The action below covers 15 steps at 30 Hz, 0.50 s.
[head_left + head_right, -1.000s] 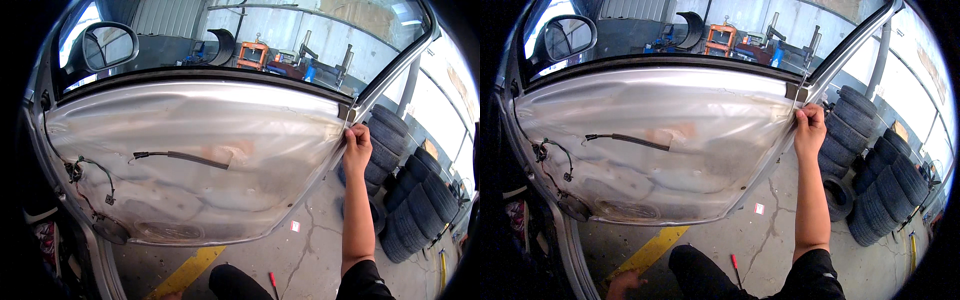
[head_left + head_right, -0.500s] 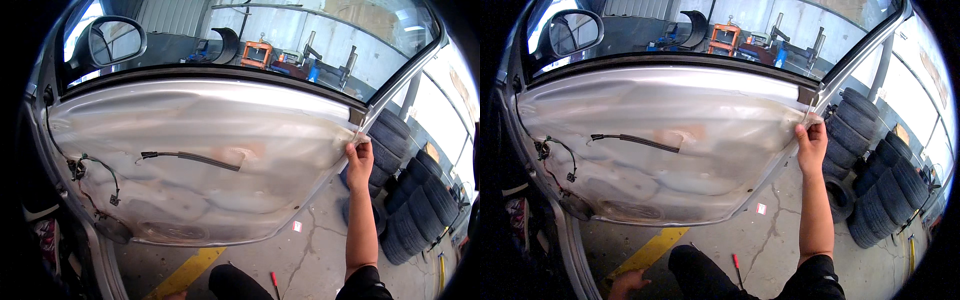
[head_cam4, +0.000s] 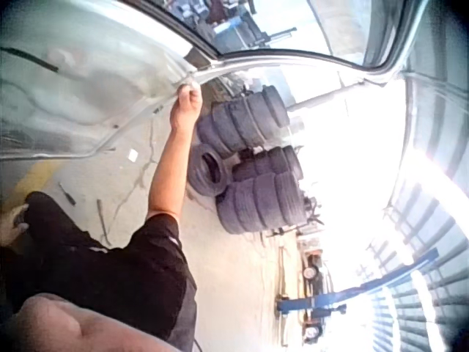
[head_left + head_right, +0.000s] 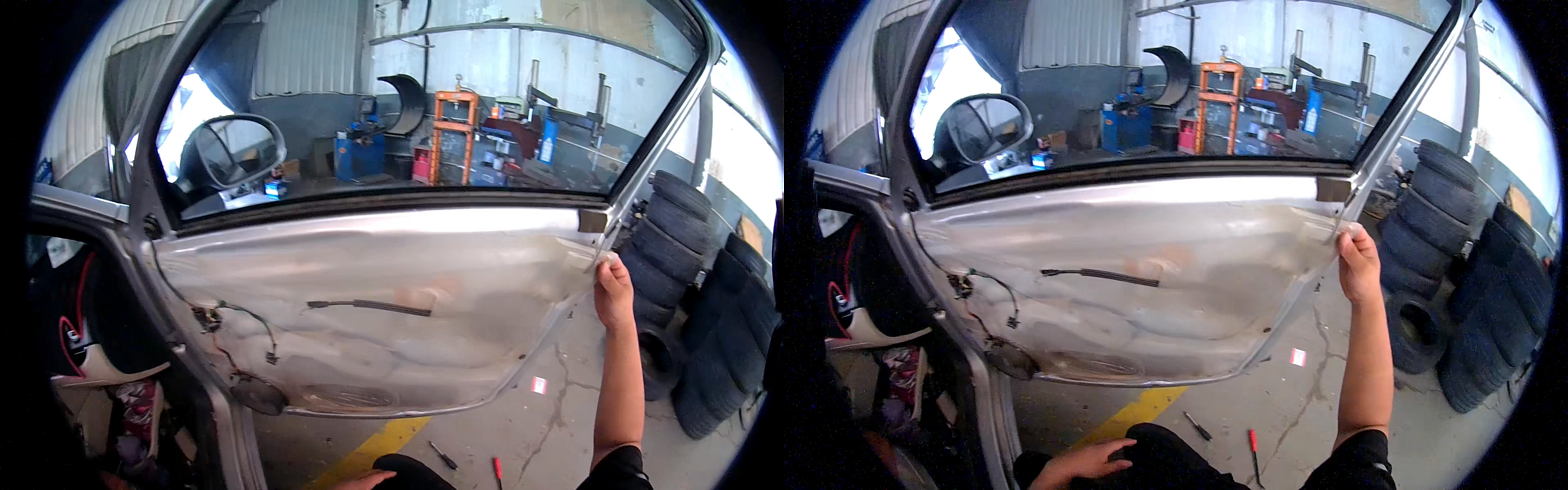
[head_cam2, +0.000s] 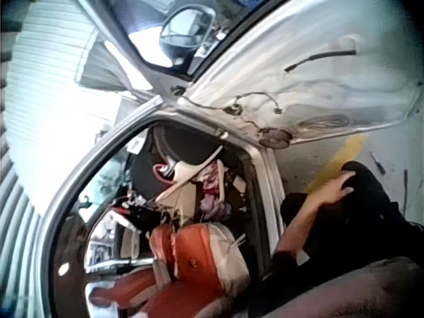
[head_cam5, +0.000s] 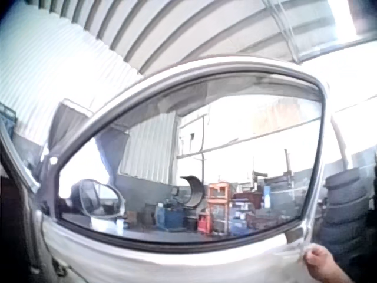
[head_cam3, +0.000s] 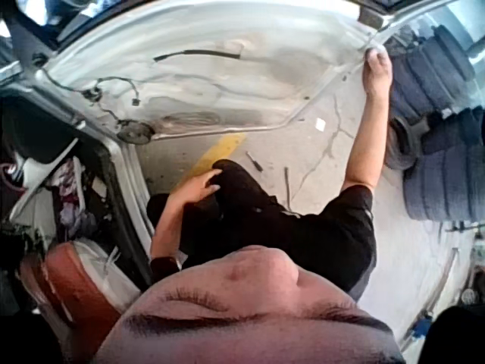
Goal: The person removes the interior door panel of a car by prying it off with a red screwdriver, detaching electrical connectors, and peeling back a plastic moisture barrier. The door panel and barrier are set aside, exposing the internal door structure.
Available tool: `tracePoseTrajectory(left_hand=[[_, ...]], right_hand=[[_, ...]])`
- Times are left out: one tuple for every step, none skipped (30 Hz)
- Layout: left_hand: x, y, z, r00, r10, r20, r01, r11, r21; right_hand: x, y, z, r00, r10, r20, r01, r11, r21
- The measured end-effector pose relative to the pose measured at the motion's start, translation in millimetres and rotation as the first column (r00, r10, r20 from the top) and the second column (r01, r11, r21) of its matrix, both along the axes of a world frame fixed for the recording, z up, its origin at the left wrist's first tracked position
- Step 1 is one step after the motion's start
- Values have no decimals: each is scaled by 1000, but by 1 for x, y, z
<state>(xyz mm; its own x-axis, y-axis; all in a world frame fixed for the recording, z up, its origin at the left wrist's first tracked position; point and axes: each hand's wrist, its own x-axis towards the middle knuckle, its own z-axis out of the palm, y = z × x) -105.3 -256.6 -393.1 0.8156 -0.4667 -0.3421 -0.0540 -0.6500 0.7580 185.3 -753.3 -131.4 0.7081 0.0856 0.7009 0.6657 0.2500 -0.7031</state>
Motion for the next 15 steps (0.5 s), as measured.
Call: tracePoseTrajectory(left_hand=[[-2, 1, 41, 999, -19, 39, 17, 999, 40], [-6, 6, 69, 988, 8, 154, -12, 1000, 25], [-7, 11, 95, 962, 26, 273, -30, 1000, 10], [-5, 15, 119, 919, 30, 394, -31, 1000, -5], [-4, 20, 143, 887, 39, 460, -43, 999, 0], [-2, 23, 164, 854, 38, 518, -44, 999, -1], [-1, 24, 186, 817, 35, 575, -42, 999, -1], [9, 18, 205, 788, 39, 614, -49, 999, 0], [16, 16, 221, 756, 1, 655, -13, 1000, 13], [23, 13, 235, 716, -35, 697, 24, 999, 26], [28, 9, 249, 672, -71, 737, 59, 997, 42], [40, 9, 249, 621, -118, 775, 128, 991, 48], [49, 6, 253, 600, -151, 786, 156, 985, 70], [57, 3, 257, 588, -178, 789, 167, 981, 97], [65, -2, 264, 567, -210, 797, 185, 975, 125]], right_hand=[[-5, 5, 6, 997, -77, -3, 77, 996, -33], [-20, 20, 21, 1000, 8, 30, -6, 998, -63], [-36, 32, 39, 994, 85, 70, -78, 992, -96], [-40, 33, 50, 994, 89, 57, -86, 995, -50], [-50, 37, 65, 996, 85, 37, -83, 994, -66], [-53, 38, 78, 997, -65, 28, 69, 984, -163], [-56, 40, 93, 976, -216, 34, 218, 942, -257], [-65, 38, 107, 982, -189, -26, 176, 948, -267], [-75, 47, 124, 985, -147, -89, 118, 956, -268], [-81, 53, 139, 984, -105, -145, 63, 962, -266], [-80, 52, 148, 980, -199, -23, 169, 885, -433], [-77, 56, 156, 957, -267, 114, 282, 760, -586], [-77, 62, 158, 918, -302, 257, 393, 597, -699], [-90, 93, 162, 881, -377, 287, 451, 479, -753], [-94, 109, 160, 794, -469, 387, 569, 347, -746]])
